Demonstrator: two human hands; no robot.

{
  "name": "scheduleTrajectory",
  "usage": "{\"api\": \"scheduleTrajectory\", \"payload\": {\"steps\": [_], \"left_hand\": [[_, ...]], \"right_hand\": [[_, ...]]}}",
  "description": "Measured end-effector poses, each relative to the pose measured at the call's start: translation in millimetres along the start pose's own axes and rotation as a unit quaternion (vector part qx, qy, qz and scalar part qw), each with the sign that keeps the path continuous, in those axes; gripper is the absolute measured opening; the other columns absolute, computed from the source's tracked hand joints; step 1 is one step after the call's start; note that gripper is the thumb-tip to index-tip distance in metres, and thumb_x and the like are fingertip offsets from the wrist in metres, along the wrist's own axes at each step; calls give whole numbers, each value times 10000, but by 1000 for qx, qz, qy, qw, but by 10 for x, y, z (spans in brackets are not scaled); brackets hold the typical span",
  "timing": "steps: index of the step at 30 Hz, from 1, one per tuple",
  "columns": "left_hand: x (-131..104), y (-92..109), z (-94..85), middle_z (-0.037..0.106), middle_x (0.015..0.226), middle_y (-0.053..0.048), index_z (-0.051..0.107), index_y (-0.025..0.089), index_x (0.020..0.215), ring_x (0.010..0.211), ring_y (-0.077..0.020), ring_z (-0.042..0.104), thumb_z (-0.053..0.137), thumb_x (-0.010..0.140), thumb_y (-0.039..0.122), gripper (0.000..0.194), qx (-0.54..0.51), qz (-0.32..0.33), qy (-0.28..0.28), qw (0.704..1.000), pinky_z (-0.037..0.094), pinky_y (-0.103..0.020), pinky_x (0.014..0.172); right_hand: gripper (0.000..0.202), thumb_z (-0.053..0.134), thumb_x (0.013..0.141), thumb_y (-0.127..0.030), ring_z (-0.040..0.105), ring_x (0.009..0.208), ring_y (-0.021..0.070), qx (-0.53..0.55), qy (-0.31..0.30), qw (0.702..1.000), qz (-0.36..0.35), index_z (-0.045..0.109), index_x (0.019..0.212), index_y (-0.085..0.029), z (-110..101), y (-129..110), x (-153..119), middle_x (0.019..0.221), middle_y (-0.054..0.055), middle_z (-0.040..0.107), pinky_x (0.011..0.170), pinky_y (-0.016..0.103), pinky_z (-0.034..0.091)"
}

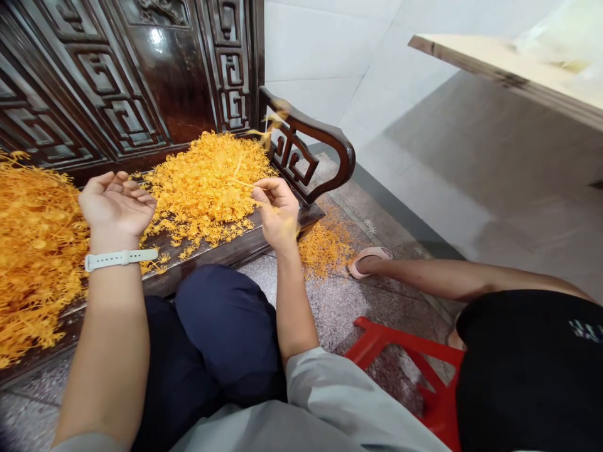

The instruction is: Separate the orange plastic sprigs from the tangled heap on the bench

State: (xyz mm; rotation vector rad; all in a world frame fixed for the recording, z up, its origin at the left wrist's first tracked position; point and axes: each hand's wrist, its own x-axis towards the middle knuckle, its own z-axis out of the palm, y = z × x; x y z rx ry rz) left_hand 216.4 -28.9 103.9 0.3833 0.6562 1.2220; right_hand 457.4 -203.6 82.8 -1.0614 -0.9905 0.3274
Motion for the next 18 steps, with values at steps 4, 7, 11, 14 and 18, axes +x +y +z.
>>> {"api": "scheduleTrajectory", "payload": {"steps": [4, 7, 11, 14, 18], "left_hand": [[6, -4, -2, 497, 594, 32, 551, 193, 850, 485, -86, 407, 636, 830, 285, 127, 8, -1, -6, 1000, 297, -256, 500], [12, -7, -15, 500, 595, 36, 549, 193, 858, 488, -83, 414, 623, 859, 301, 131, 12, 0, -18, 1000, 308, -256, 507], [14, -13, -19, 490, 598, 34, 557, 196, 870, 496, -82, 422, 611, 859, 290, 110, 9, -5, -20, 1000, 318, -246, 502], [8, -22, -4, 492, 586, 37, 554, 188, 868, 491, -72, 415, 633, 815, 293, 142, 4, -4, -13, 1000, 304, -226, 501], [8, -36, 9, 497, 582, 38, 545, 194, 865, 480, -72, 418, 634, 820, 305, 149, 3, -1, -21, 1000, 304, -225, 492]], "right_hand": [[246, 757, 920, -502, 579, 759, 162, -44, 25, 999, -2, 680, 989, -278, 10, -58, -2, 878, 13, 613, 718, 352, 518], [186, 753, 932, -454, 617, 845, 182, -57, 24, 998, -29, 702, 974, -280, 21, -99, -2, 917, 21, 634, 773, 365, 532], [134, 758, 949, -407, 616, 871, 180, -82, 17, 994, -65, 737, 929, -276, 20, -133, -9, 945, 20, 654, 789, 367, 519], [158, 752, 960, -437, 608, 857, 182, -120, 15, 990, -70, 756, 934, -282, 8, -144, -19, 950, 17, 665, 782, 375, 514], [159, 762, 958, -435, 613, 855, 179, -122, 23, 990, -62, 764, 934, -279, 5, -140, -24, 958, 18, 670, 794, 377, 516]]}}
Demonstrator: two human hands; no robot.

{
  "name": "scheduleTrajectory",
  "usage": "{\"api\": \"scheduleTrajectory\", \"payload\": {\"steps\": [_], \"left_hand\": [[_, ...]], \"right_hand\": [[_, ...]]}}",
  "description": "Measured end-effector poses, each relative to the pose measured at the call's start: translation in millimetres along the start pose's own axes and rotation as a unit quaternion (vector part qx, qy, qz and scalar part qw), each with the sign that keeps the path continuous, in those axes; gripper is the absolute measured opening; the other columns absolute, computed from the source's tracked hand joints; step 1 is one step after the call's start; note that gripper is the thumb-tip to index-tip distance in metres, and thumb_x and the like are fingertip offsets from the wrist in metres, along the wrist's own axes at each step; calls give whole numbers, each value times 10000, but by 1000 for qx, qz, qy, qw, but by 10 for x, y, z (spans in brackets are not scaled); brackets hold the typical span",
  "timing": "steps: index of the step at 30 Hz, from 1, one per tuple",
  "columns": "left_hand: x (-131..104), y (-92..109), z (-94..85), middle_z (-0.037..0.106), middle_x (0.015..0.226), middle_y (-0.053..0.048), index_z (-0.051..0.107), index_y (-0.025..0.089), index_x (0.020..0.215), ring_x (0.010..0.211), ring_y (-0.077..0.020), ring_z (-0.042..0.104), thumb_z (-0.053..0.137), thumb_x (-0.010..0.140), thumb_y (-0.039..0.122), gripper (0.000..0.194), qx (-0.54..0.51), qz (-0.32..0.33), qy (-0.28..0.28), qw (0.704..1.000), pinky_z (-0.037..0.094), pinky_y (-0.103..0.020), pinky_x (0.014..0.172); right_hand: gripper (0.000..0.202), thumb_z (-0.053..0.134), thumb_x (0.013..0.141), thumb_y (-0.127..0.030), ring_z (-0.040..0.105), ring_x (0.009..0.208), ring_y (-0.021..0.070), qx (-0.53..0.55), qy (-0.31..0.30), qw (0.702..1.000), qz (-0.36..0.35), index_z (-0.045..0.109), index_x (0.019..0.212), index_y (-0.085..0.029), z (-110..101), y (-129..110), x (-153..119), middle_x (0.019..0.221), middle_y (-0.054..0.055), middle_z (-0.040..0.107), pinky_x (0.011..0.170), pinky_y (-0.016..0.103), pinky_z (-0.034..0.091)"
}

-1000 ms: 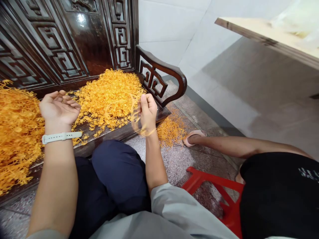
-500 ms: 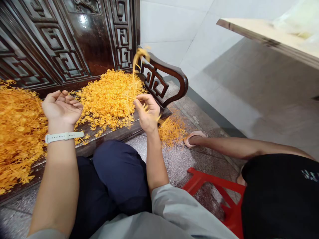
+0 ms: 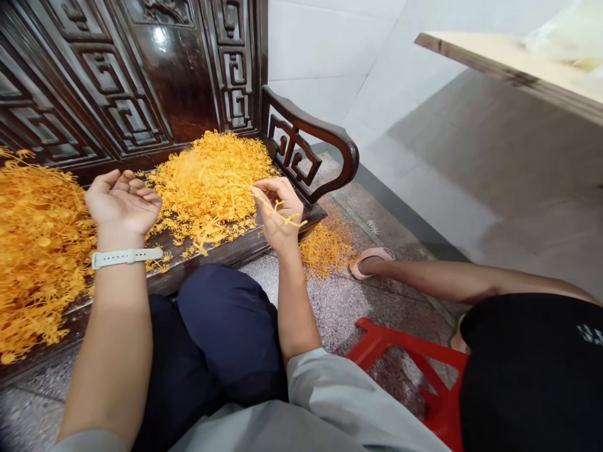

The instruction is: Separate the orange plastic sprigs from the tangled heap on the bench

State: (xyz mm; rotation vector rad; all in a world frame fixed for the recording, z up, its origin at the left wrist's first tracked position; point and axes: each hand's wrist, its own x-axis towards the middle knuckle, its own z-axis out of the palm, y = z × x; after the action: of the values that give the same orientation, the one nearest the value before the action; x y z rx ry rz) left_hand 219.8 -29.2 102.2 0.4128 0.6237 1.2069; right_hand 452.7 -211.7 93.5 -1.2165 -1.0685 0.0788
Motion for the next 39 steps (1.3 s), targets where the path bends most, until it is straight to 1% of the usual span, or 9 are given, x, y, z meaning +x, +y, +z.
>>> {"api": "scheduleTrajectory", "payload": {"steps": [3, 7, 11, 14, 18, 23, 28, 34, 39], "left_hand": [[23, -4, -29, 501, 578, 35, 558, 195, 837, 470, -74, 419, 630, 821, 319, 144, 7, 0, -2, 1000, 317, -231, 483], [64, -5, -101, 529, 576, 26, 561, 234, 778, 467, -101, 463, 662, 820, 351, 160, 58, 17, -56, 997, 354, -263, 479], [85, -8, -137, 549, 603, 13, 580, 262, 771, 503, -130, 471, 674, 757, 361, 138, 115, 42, -47, 991, 398, -270, 495], [104, -6, -155, 541, 614, 4, 582, 274, 768, 536, -149, 471, 673, 729, 411, 169, 156, 51, -50, 985, 409, -287, 513], [142, 1, -203, 517, 619, 4, 569, 270, 751, 562, -147, 465, 674, 702, 438, 204, 177, 50, -70, 980, 413, -296, 540], [161, -5, -230, 531, 633, 1, 574, 270, 748, 581, -149, 467, 657, 697, 432, 189, 181, 49, -60, 980, 416, -300, 546], [128, -16, -187, 552, 647, 10, 594, 268, 765, 573, -135, 476, 658, 684, 392, 161, 158, 37, -38, 986, 431, -290, 544], [19, 9, -96, 531, 638, 14, 562, 255, 795, 535, -126, 439, 659, 691, 334, 162, 129, 33, -2, 991, 418, -258, 512], [-67, 40, 9, 436, 618, 28, 498, 210, 813, 493, -98, 379, 600, 657, 229, 187, 55, 1, 3, 998, 363, -214, 476]], "right_hand": [[159, 767, 950, -421, 618, 862, 180, 34, 3, 999, 11, 749, 901, -272, 25, 9, -1, 920, 20, 653, 808, 374, 525], [249, 749, 956, -467, 575, 775, 158, 64, 18, 997, 27, 712, 838, -250, 73, 18, -5, 817, 11, 591, 740, 345, 506], [402, 739, 962, -547, 513, 679, 124, 93, 46, 994, 12, 653, 738, -225, 89, 39, 9, 729, -5, 554, 649, 312, 442], [532, 708, 986, -587, 445, 595, 105, 103, 56, 993, 7, 559, 636, -214, 76, 73, 37, 636, -21, 495, 597, 304, 382], [632, 654, 1012, -627, 340, 506, 88, 111, 55, 990, 63, 421, 592, -217, 43, 136, 54, 554, -47, 375, 526, 295, 300], [544, 660, 1020, -603, 379, 544, 97, 140, -15, 986, 86, 469, 679, -224, 0, 169, 17, 611, -46, 407, 538, 279, 341], [398, 637, 1063, -521, 510, 734, 123, 115, -74, 991, -6, 563, 804, -227, -61, 96, 13, 787, -10, 523, 717, 308, 450], [226, 726, 1022, -435, 555, 827, 144, 109, -42, 989, -94, 667, 907, -250, -109, 28, 71, 880, 1, 576, 766, 328, 467], [160, 820, 946, -371, 597, 833, 152, 85, -29, 991, -103, 721, 896, -255, -236, 43, 70, 857, -2, 623, 773, 343, 482]]}}
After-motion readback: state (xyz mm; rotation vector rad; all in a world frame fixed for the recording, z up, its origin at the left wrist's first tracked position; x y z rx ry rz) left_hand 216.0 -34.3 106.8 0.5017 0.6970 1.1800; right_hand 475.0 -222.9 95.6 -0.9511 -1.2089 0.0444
